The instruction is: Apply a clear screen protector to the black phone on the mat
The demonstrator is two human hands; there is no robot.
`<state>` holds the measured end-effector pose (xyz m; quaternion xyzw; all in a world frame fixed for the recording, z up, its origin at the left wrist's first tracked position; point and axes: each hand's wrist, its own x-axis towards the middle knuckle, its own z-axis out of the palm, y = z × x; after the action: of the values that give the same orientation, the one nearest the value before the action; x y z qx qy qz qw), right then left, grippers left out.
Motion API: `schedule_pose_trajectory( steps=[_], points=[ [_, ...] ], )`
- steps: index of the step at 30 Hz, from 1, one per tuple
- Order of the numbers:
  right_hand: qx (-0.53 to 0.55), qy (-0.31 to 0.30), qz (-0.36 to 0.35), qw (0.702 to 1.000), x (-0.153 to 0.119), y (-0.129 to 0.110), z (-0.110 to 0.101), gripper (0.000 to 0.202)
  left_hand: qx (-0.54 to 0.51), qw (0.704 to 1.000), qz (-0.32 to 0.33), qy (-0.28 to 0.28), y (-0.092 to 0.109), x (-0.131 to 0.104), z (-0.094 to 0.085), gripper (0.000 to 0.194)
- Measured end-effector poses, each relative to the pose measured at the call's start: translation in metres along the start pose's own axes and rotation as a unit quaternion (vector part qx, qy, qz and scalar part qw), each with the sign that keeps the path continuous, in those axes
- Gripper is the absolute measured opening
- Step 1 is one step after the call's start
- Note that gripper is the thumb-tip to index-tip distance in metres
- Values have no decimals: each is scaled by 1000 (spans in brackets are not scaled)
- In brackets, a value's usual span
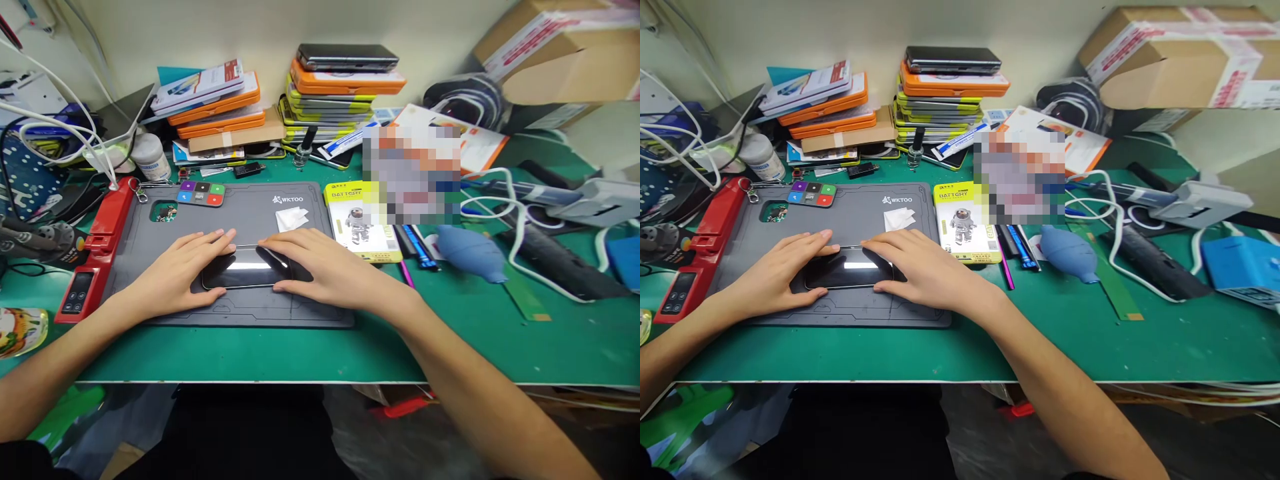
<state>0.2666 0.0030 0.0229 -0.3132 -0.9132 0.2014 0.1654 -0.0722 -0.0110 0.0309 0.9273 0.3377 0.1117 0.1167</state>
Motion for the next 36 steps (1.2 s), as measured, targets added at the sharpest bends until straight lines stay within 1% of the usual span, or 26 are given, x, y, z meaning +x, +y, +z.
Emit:
schedule_pose_trajectory(
  steps=[8,11,14,15,17,20,22,25,27,29,32,36],
  points=[
    [3,0,4,1000,1,1,0,66,12,999,-9,-33,-1,2,3,82],
    [7,-2,5,1000,1,1,0,67,26,999,-13,-23,-2,2,5,86],
    [19,0,5,1000,0,1,-2,70,47,999,-24,5,-3,0,8,99],
    [23,8,6,1000,0,1,-3,68,54,998,-29,15,-3,0,9,104],
    [17,51,16,998,1,2,-6,58,64,997,-32,32,-5,-1,10,108],
    [-43,142,56,987,3,8,-5,46,70,996,-24,46,-6,-2,11,100],
    [-98,170,83,977,5,16,-2,44,75,995,-21,56,-7,-3,11,92],
    [-145,154,108,971,8,29,3,38,87,994,-25,69,-9,-4,10,82],
    [-152,145,119,970,7,35,5,34,90,993,-23,75,-9,-5,10,77],
    [-154,149,125,969,7,38,6,31,84,993,-19,79,-9,-5,10,74],
    [-154,165,130,965,6,37,7,30,55,995,-27,79,-9,-4,11,75],
    [-149,189,131,962,8,31,8,29,-6,995,-63,79,-9,-3,11,80]
  ],
)
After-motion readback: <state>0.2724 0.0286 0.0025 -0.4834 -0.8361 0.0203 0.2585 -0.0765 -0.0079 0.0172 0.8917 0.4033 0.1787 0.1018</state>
